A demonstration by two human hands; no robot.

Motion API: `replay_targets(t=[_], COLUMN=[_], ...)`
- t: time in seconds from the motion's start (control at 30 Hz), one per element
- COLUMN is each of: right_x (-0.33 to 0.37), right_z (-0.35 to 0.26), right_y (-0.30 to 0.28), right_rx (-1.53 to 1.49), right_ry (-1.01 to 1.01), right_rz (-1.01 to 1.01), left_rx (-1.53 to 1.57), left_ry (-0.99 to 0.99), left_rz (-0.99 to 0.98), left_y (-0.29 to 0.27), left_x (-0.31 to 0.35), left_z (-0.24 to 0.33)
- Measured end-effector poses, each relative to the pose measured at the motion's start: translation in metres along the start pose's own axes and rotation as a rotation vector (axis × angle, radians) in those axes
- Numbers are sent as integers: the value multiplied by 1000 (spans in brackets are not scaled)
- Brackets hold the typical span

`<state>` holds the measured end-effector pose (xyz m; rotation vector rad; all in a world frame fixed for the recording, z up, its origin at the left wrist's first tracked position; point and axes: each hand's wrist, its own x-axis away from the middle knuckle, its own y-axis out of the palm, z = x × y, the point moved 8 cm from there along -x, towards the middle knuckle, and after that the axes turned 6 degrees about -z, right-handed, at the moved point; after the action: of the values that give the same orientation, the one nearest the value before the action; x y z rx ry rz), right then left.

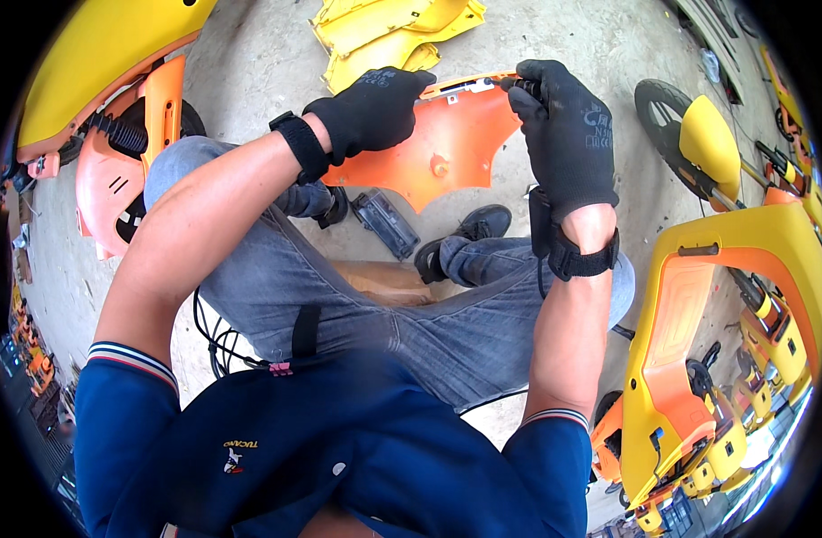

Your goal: The person sits on the floor and assembles scooter body panels. They first attach a white metal bracket to an orange plastic panel using a screwdriver, then place the panel down and pick up a yellow plastic panel to continue the assembly process.

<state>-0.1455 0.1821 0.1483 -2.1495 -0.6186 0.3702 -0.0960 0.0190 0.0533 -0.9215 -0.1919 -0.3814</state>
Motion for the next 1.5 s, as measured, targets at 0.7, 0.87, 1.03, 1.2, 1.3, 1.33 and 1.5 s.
replay_targets(t=[0.7, 0.87, 1.03, 1.2, 1.3, 1.33, 1.5], right_x=[1, -1, 2, 3, 1, 1, 0], right_z=[0, -2, -7, -15, -6, -3, -2], right_y=[0, 1, -1, -4, -1, 0, 2], right_rx=[11, 44, -24, 25, 20, 41, 48], right_ry=[-31, 150, -110, -201, -95, -22, 211], right_rz=[37, -40, 37, 57, 28, 13, -58], left_rx=[2, -7, 17, 18, 6, 11, 32], left_ry=[-7, -13, -11, -14, -7, -10, -1], left_rz=[7, -37, -35, -30, -22, -21, -18], left_y=[-2, 2, -2, -2, -1, -1, -2], left_x=[1, 2, 1, 0, 0, 0, 1], left_z=[2, 4, 5, 4, 2, 2, 4])
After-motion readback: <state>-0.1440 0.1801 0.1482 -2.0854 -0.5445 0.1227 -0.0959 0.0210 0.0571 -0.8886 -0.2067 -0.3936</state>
